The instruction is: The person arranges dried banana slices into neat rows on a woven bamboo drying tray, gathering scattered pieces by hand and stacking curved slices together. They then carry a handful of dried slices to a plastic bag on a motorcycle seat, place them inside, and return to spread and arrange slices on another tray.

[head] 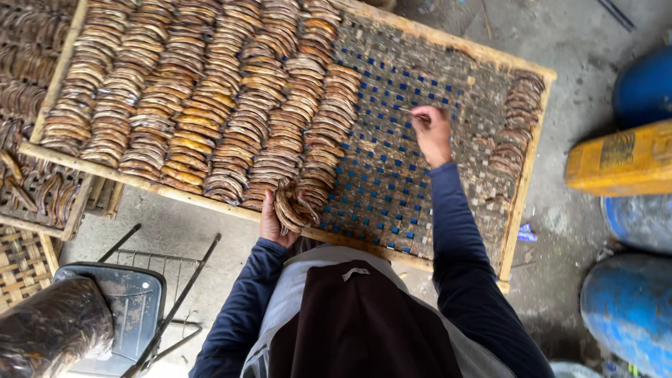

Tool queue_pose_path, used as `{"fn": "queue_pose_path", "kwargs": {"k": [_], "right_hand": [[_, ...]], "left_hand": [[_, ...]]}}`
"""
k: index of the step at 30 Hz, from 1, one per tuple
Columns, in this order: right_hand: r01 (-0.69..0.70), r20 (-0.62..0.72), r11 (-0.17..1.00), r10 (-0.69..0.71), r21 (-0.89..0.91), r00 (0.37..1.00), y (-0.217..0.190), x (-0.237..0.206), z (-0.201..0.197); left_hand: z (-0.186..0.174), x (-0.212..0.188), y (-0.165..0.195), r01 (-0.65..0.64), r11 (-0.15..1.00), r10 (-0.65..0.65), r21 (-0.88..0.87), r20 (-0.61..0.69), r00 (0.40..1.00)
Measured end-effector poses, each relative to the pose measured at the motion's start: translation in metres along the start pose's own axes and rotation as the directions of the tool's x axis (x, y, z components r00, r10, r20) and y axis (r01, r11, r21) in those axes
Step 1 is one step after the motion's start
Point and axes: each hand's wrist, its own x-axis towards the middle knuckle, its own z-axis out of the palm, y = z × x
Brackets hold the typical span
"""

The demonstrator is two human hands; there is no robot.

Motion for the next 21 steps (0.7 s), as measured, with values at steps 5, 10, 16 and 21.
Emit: {"fn": "queue_pose_path", "kwargs": {"k": [5, 10, 16, 21], "right_hand": [[-0.337, 0.246, 0.816, 0.246, 0.469, 0.937, -0.043, 0.082, 0.09], [-0.095, 0.177, 0.925, 0.031, 0.367, 0.984, -0.072, 0.143, 0.154], [0.05, 0.162, 0.998, -0.055, 0.038, 0.985, -0.065, 0.173, 0.179], [0.187, 0.128, 0.972, -0.169, -0.14, 0.977, -0.049, 0.174, 0.178]], "left_hand": [[-0.018, -0.021, 0.005, -0.066, 0.996, 0.062, -0.058, -0.08, 0.995], [-0.036, -0.049, 0.01, -0.18, 0.981, 0.161, -0.077, -0.202, 0.966], [-0.049, -0.075, 0.014, -0.262, 0.955, 0.216, -0.137, -0.279, 0.936], [-0.054, -0.079, 0.017, -0.29, 0.944, 0.233, -0.156, -0.308, 0.923]]}}
